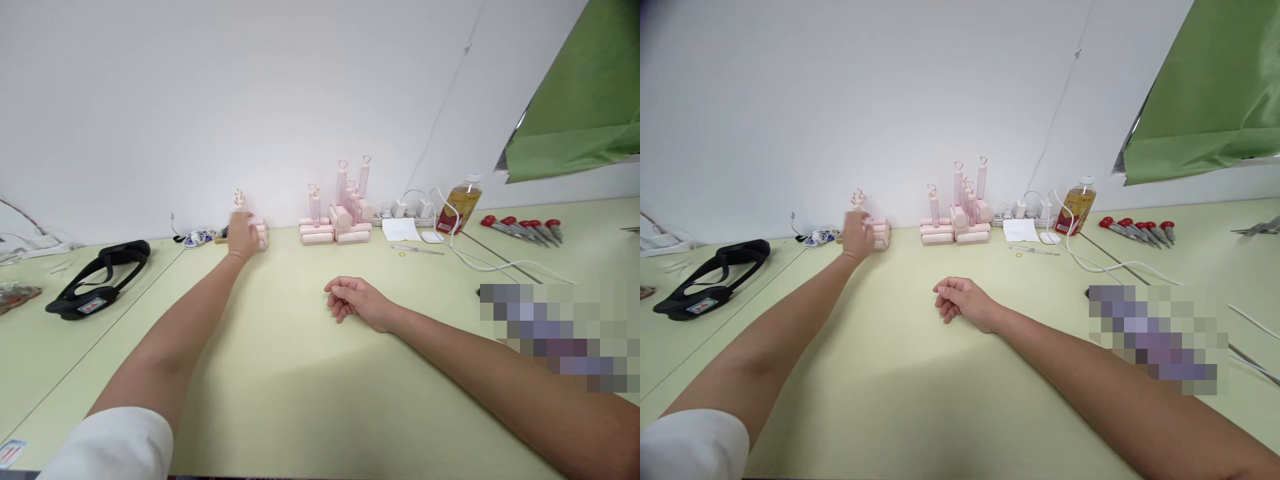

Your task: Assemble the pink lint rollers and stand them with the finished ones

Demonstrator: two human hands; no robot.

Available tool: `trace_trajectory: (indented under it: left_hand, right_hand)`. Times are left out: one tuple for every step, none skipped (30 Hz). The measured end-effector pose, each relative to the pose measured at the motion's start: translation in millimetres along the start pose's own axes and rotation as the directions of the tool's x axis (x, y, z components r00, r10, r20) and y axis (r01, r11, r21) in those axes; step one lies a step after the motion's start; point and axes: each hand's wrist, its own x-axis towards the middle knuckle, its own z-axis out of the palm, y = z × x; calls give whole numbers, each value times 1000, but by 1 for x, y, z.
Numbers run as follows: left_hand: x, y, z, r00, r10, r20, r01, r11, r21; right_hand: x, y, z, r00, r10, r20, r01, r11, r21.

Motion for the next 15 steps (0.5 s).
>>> trace_trajectory:
  left_hand:
    - [-5,12,8,995,72,70,-72,997,-1]
    - [-8,23,17,981,136,135,-137,991,-2]
    - [-10,32,26,966,181,187,-185,983,5]
    - [-10,39,34,953,202,226,-212,977,22]
    - [-8,43,40,945,204,254,-223,974,45]
    - [-4,44,46,941,196,274,-223,972,72]
    - [0,43,49,939,183,290,-219,971,97]
    - [4,40,51,938,168,304,-213,969,121]
    - [8,36,52,936,154,317,-208,968,143]
    - [11,31,51,932,144,331,-207,965,161]
    - [14,26,51,928,137,346,-208,962,177]
    - [15,22,50,924,133,360,-213,958,192]
    - [16,18,49,919,130,373,-218,954,206]
    - [16,15,48,915,126,384,-223,950,218]
    - [15,13,48,911,123,393,-227,946,230]
  right_hand:
    - [0,0,0,1000,-1,1,1,1000,-1]
    - [0,0,0,1000,-4,5,4,1000,-4]
    - [0,1,-1,1000,-9,10,9,1000,-9]
    - [0,1,-1,1000,-15,14,15,1000,-17]
    - [-1,1,-1,1000,-21,18,21,999,-27]
    - [-1,2,-1,999,-26,20,27,999,-40]
    - [-1,2,-1,999,-28,21,30,998,-56]
    - [-2,2,-1,999,-30,22,31,997,-71]
    - [-2,2,-1,999,-31,22,32,996,-87]
    - [-2,2,0,999,-31,23,33,994,-101]
    - [-2,2,0,999,-33,24,36,993,-112]
    - [-2,3,0,999,-36,26,39,992,-121]
    - [-2,3,0,999,-39,30,43,991,-126]
    - [-2,4,0,998,-42,35,46,991,-128]
    - [-1,4,0,998,-45,41,50,990,-130]
